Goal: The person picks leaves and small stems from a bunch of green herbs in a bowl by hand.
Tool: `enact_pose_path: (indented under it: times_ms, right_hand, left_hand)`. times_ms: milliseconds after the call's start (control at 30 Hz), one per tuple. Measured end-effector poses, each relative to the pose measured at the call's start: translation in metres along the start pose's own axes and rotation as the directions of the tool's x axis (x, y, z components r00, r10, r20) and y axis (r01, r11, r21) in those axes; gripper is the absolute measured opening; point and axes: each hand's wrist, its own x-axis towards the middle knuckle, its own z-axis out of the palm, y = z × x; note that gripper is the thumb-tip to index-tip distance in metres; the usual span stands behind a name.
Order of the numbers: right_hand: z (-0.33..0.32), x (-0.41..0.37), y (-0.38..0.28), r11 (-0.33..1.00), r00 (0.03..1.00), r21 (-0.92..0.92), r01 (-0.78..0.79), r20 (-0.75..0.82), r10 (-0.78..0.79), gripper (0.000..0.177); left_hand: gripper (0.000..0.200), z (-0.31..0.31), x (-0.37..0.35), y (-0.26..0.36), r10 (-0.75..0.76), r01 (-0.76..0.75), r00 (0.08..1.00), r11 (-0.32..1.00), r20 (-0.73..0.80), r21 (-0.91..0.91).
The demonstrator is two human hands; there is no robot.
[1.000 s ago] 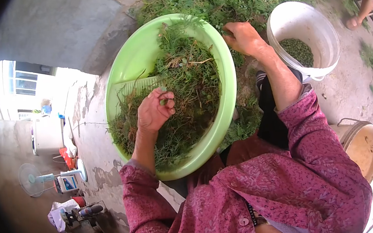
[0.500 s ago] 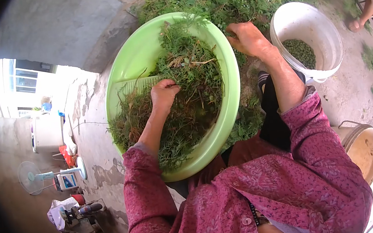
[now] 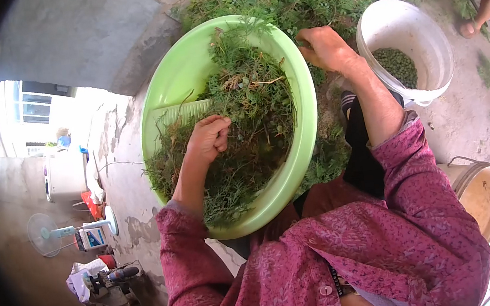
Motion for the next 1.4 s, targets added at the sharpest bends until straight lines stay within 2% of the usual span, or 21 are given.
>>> enact_pose_path:
  times_ms: [67, 200, 367, 533, 600, 667, 700, 733, 800, 867, 900, 933, 1000, 1067, 1100, 1133, 1167, 1200, 1267, 1333, 1400]
  right_hand:
    - [0.0, 0.001, -0.001, 1.0, 1.0, 0.009, -0.006, 0.009, 0.006, 0.028]
    - [-0.001, 0.002, -0.002, 1.0, 0.999, -0.009, 0.004, 0.033, -0.003, 0.027]
    - [-0.004, 0.0, -0.002, 1.0, 0.999, 0.019, -0.023, 0.033, 0.022, 0.028]
    - [-0.002, -0.003, 0.007, 1.0, 1.0, -0.022, 0.005, 0.001, -0.005, 0.03]
    - [-0.003, -0.002, 0.009, 0.995, 0.998, 0.081, -0.053, -0.017, 0.054, 0.032]
    - [-0.009, -0.008, 0.002, 0.937, 0.996, 0.344, -0.061, -0.046, 0.082, 0.031]
    - [-0.001, -0.005, 0.009, 0.734, 0.983, 0.655, -0.179, 0.085, 0.164, 0.031]
    - [-0.007, -0.007, 0.0, 0.75, 0.986, 0.641, -0.164, 0.08, 0.147, 0.031]
    - [-0.013, -0.019, -0.027, 0.537, 0.973, 0.843, 0.012, -0.132, 0.187, 0.035]
    - [-0.023, -0.031, -0.052, 0.582, 0.976, 0.811, 0.058, -0.168, 0.138, 0.04]
    - [-0.027, -0.038, -0.066, 0.775, 0.964, 0.618, 0.131, -0.261, 0.044, 0.043]
    - [-0.031, -0.046, -0.079, 0.906, 0.943, 0.374, 0.198, -0.325, -0.072, 0.046]
    - [-0.04, -0.055, -0.108, 0.911, 0.824, 0.007, 0.413, -0.43, -0.37, 0.052]
    - [-0.027, -0.054, -0.125, 0.858, 0.814, 0.074, 0.508, -0.366, -0.45, 0.056]
    - [-0.027, -0.059, -0.136, 0.848, 0.919, 0.356, 0.393, -0.163, -0.358, 0.057]
    - [-0.027, -0.064, -0.146, 0.79, 0.953, 0.581, 0.196, 0.079, -0.294, 0.059]
    - [-0.02, -0.064, -0.15, 0.734, 0.932, 0.678, 0.033, 0.244, -0.267, 0.06]
    - [-0.016, -0.065, -0.155, 0.745, 0.927, 0.666, 0.037, 0.256, -0.275, 0.06]
    - [-0.009, -0.066, -0.167, 0.477, 0.848, 0.834, -0.276, 0.445, -0.287, 0.053]
    - [0.001, -0.066, -0.175, 0.496, 0.829, 0.815, -0.298, 0.479, -0.288, 0.048]
    - [0.012, -0.066, -0.184, 0.487, 0.827, 0.856, -0.172, 0.394, -0.401, 0.045]
  left_hand:
    - [0.009, 0.0, -0.012, 0.011, 0.09, -0.085, 0.995, 0.992, 0.045, -0.096]
    - [0.009, -0.012, -0.022, 0.025, 0.165, -0.143, 0.983, 0.966, 0.083, -0.216]
    - [0.012, -0.005, -0.031, 0.027, 0.212, -0.183, 0.973, 0.952, 0.095, -0.246]
    - [0.009, 0.008, -0.044, 0.02, 0.266, -0.188, 0.956, 0.879, 0.122, -0.439]
    - [0.008, 0.01, -0.049, 0.021, 0.292, -0.2, 0.946, 0.867, 0.14, -0.456]
    - [0.008, 0.013, -0.054, 0.023, 0.315, -0.207, 0.936, 0.851, 0.154, -0.482]
    - [0.007, 0.015, -0.058, 0.025, 0.328, -0.223, 0.935, 0.838, 0.134, -0.497]
    - [0.007, 0.016, -0.062, 0.026, 0.34, -0.239, 0.934, 0.823, 0.11, -0.516]
    - [0.006, 0.018, -0.071, 0.029, 0.388, -0.261, 0.911, 0.804, 0.138, -0.535]
    - [0.005, 0.022, -0.082, 0.03, 0.42, -0.273, 0.893, 0.791, 0.161, -0.548]
    - [0.006, 0.027, -0.087, 0.032, 0.44, -0.287, 0.882, 0.785, 0.169, -0.549]
    - [0.007, 0.031, -0.091, 0.033, 0.46, -0.3, 0.87, 0.78, 0.178, -0.55]
    - [0.007, 0.034, -0.097, 0.037, 0.494, -0.313, 0.848, 0.759, 0.192, -0.571]
    - [0.007, 0.034, -0.104, 0.041, 0.53, -0.327, 0.824, 0.732, 0.2, -0.598]
    - [0.007, 0.036, -0.109, 0.041, 0.539, -0.333, 0.821, 0.719, 0.187, -0.61]
    - [0.006, 0.037, -0.113, 0.041, 0.547, -0.34, 0.819, 0.706, 0.173, -0.621]
    - [0.006, 0.038, -0.118, 0.041, 0.557, -0.343, 0.814, 0.689, 0.164, -0.638]
    - [0.008, 0.039, -0.123, 0.041, 0.553, -0.363, 0.822, 0.692, 0.135, -0.625]
    - [0.011, 0.036, -0.125, 0.04, 0.556, -0.386, 0.826, 0.679, 0.095, -0.624]
    - [0.013, 0.03, -0.124, 0.037, 0.587, -0.366, 0.802, 0.629, 0.11, -0.685]
    - [0.013, 0.024, -0.126, 0.034, 0.6, -0.359, 0.793, 0.6, 0.105, -0.715]
